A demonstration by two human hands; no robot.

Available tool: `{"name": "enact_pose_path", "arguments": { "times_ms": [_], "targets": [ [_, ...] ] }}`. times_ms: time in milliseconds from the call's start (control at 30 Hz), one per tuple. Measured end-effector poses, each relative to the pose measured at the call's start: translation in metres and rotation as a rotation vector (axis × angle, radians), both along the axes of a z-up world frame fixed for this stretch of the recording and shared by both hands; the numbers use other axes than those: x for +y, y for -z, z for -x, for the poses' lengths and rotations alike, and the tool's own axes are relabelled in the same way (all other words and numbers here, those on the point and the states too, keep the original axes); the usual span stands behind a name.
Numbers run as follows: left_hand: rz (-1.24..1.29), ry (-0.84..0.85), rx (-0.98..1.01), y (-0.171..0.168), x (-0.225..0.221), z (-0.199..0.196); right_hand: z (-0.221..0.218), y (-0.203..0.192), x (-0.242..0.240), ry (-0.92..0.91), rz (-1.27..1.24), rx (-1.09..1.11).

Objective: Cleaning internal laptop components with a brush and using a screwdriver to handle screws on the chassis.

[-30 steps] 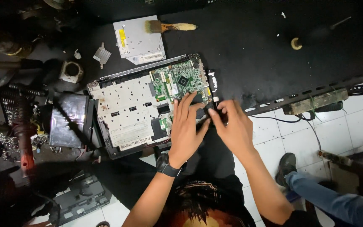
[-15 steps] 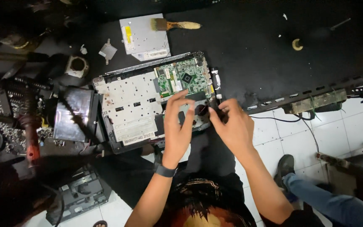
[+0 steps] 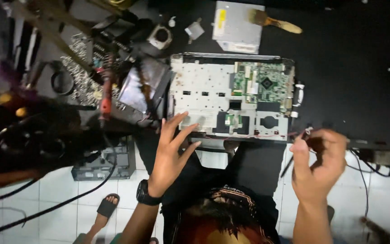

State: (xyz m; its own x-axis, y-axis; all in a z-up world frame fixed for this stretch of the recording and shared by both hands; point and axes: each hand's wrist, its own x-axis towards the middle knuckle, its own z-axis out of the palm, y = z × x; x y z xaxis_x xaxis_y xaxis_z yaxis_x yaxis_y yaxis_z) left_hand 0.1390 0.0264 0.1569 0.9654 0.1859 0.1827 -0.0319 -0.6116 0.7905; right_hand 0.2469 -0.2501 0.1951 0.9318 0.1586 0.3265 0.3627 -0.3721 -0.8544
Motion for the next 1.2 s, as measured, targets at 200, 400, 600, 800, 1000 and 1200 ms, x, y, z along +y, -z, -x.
{"name": "enact_pose_path", "arguments": {
  "times_ms": [200, 400, 600, 800, 1000, 1200],
  "targets": [
    [-0.034, 0.031, -0.011, 0.016, 0.015, -0.005, 0.002, -0.017, 0.018, -0.033, -0.120, -0.072],
    [-0.107, 0.071, -0.101, 0.011, 0.024, -0.010, -0.007, -0.011, 0.011, -0.164, 0.035, -0.006],
    [0.147, -0.082, -0.106, -0.019, 0.003, -0.003, -0.008, 0.017, 0.035, -0.253, 0.099, 0.210],
    [1.346, -0.595, 0.133, -0.032, -0.025, -0.030, 0.008, 0.005, 0.070, -0.311, -0.022, 0.441],
    [1.445, -0.600, 0.167, -0.031, -0.033, -0.031, 0.010, 0.004, 0.074, -0.242, -0.060, 0.294],
    [1.464, -0.318, 0.389, -0.019, -0.061, -0.006, 0.019, 0.023, 0.086, -0.336, 0.385, 0.166]
  ]
}}
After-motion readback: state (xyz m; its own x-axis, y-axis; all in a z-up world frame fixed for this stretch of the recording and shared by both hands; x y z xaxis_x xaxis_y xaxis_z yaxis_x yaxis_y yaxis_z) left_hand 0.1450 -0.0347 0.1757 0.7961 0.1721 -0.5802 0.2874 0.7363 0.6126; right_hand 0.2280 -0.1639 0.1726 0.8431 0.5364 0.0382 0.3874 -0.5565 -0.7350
